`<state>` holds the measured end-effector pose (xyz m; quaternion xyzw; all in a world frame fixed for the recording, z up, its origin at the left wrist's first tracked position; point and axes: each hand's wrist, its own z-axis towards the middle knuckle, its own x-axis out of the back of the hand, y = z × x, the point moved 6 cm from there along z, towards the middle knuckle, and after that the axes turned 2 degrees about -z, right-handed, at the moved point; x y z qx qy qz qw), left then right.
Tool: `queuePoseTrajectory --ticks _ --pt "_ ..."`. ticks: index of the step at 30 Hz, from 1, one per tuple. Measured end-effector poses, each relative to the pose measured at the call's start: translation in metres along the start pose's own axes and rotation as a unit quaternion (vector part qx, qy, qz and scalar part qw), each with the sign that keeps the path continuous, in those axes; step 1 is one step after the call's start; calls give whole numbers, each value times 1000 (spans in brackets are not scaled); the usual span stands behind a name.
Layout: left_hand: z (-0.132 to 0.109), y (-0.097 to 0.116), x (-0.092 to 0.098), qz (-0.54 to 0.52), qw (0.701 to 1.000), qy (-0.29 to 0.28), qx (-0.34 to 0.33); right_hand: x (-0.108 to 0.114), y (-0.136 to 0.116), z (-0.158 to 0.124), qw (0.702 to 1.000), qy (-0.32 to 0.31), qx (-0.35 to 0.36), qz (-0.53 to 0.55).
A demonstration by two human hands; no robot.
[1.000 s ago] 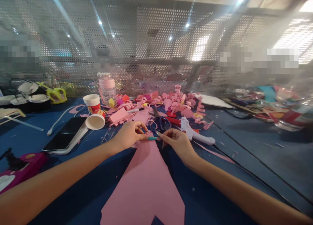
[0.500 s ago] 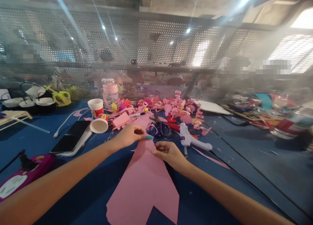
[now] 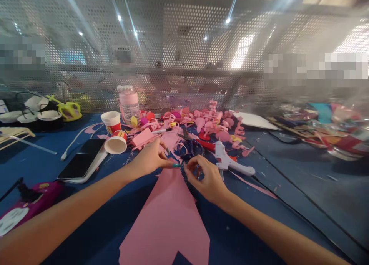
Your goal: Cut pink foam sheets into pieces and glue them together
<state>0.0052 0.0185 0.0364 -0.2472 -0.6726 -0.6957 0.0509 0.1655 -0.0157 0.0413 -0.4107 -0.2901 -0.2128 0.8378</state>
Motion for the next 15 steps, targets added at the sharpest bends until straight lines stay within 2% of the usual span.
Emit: queuePoseTrajectory --ticks 2,5,8,11,15 --pt "-1 2 -3 -14 1000 -6 5 1 -11 -3 998 -27 48 -25" --pt "-3 4 -6 -28 999 -14 10 0 -18 -6 996 -62 56 -26" --pt "-4 9 -8 -30 999 -15 -2 -7 -11 -8 993 -108 -11 38" --pt "-4 14 -9 -12 999 -32 -17 -21 1 -13 973 -172 -94 124" --pt "-5 20 -11 34 996 -78 -39 -32 12 -16 960 -181 -138 165"
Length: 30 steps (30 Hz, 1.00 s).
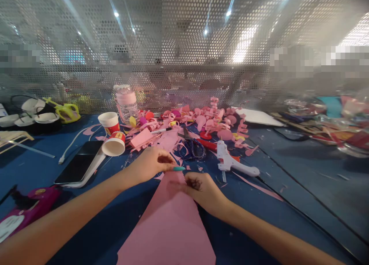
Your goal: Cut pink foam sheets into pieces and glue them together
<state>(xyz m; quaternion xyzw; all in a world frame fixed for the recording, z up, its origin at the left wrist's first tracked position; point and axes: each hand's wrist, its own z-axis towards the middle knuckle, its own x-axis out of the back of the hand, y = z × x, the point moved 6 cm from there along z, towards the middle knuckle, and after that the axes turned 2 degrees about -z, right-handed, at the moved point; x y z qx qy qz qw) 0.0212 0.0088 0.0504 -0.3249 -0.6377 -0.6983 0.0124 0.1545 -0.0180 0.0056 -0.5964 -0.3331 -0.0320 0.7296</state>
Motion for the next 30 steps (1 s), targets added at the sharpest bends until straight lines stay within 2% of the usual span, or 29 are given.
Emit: queuePoseTrajectory --ticks 5,11,17,30 --pt "-3 4 4 83 997 -3 -2 -2 6 2 1000 9 4 28" --pt "-3 3 6 97 995 -10 -3 -3 6 4 999 7 6 51" --pt "-1 1 11 115 993 24 -3 -4 5 6 999 11 3 50" --pt "-1 -9 13 62 997 12 48 -6 8 8 998 11 -12 62"
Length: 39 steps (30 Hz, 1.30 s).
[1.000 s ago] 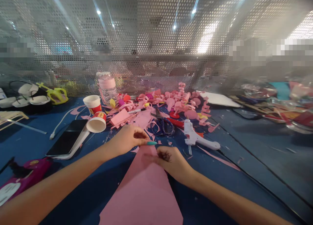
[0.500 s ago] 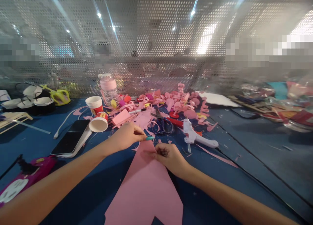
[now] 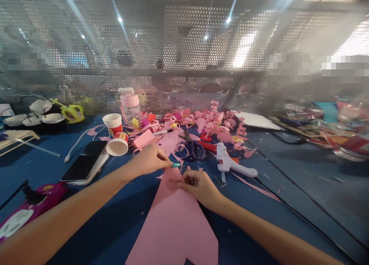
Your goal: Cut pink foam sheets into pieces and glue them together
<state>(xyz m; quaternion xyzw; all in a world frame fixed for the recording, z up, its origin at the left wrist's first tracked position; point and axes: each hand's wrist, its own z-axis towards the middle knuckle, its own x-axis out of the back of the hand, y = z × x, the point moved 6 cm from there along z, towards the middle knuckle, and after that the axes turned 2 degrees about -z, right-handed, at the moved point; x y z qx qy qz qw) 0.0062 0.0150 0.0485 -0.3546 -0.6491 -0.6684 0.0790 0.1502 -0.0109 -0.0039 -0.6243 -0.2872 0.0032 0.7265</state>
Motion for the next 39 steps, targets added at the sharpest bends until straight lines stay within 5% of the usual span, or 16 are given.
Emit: queuePoseTrajectory --ticks 39 --pt "0 -1 -2 32 999 -13 16 -2 -1 -1 1000 -23 0 10"
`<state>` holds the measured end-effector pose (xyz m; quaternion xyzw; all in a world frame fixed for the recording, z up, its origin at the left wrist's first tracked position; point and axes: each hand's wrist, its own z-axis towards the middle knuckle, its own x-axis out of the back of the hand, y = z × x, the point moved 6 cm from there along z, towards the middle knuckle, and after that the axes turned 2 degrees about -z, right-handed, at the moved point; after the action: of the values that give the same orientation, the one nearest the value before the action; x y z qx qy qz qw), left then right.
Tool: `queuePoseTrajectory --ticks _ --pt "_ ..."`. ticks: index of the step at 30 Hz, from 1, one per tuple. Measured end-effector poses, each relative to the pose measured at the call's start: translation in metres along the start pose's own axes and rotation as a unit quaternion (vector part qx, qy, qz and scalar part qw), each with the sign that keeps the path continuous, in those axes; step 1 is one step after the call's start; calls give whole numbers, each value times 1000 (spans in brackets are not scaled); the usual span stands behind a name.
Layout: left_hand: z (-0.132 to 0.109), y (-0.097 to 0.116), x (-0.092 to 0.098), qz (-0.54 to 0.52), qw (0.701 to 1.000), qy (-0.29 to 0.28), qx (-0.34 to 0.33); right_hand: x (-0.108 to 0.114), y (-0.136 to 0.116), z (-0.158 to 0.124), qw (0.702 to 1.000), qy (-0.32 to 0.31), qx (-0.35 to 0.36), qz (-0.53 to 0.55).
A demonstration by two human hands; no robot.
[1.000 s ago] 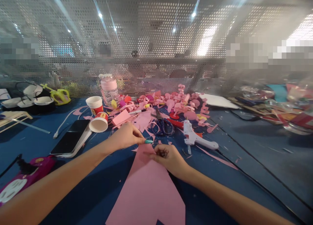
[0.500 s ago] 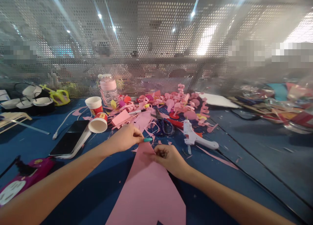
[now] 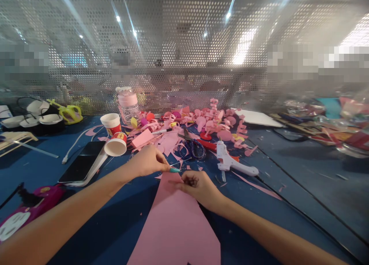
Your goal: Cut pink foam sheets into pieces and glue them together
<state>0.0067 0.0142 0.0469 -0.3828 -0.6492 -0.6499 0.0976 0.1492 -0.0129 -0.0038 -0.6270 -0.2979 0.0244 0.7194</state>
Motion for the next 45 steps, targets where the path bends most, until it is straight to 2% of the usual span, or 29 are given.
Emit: queuePoseTrajectory --ticks 7,10,13,15,20,26,34,39,42,45 --pt "0 -1 0 2 1000 3 18 0 -3 -2 1000 -4 5 -13" --pt "-1 -2 -2 0 1000 -7 24 11 -8 -6 998 60 14 -29" --pt "-1 -3 -8 -7 1000 -22 21 25 -19 -10 982 152 83 -74" --pt "0 -4 -11 -8 999 -27 19 28 -24 -11 975 165 113 -94" --pt "1 -6 -16 -9 999 -37 15 26 -26 -7 979 160 97 -79" --pt "2 -9 -19 -23 999 -40 15 23 -25 -4 987 135 81 3" --pt "5 -13 -21 -67 995 -63 33 30 -32 5 982 117 144 -37" --pt "5 -13 -20 -99 993 -54 44 28 -37 9 980 89 175 -40" --pt "4 -12 -18 -97 993 -42 46 27 -41 10 979 89 175 -45" --pt "3 -11 -14 -97 993 -35 57 29 -41 14 984 92 144 -40"
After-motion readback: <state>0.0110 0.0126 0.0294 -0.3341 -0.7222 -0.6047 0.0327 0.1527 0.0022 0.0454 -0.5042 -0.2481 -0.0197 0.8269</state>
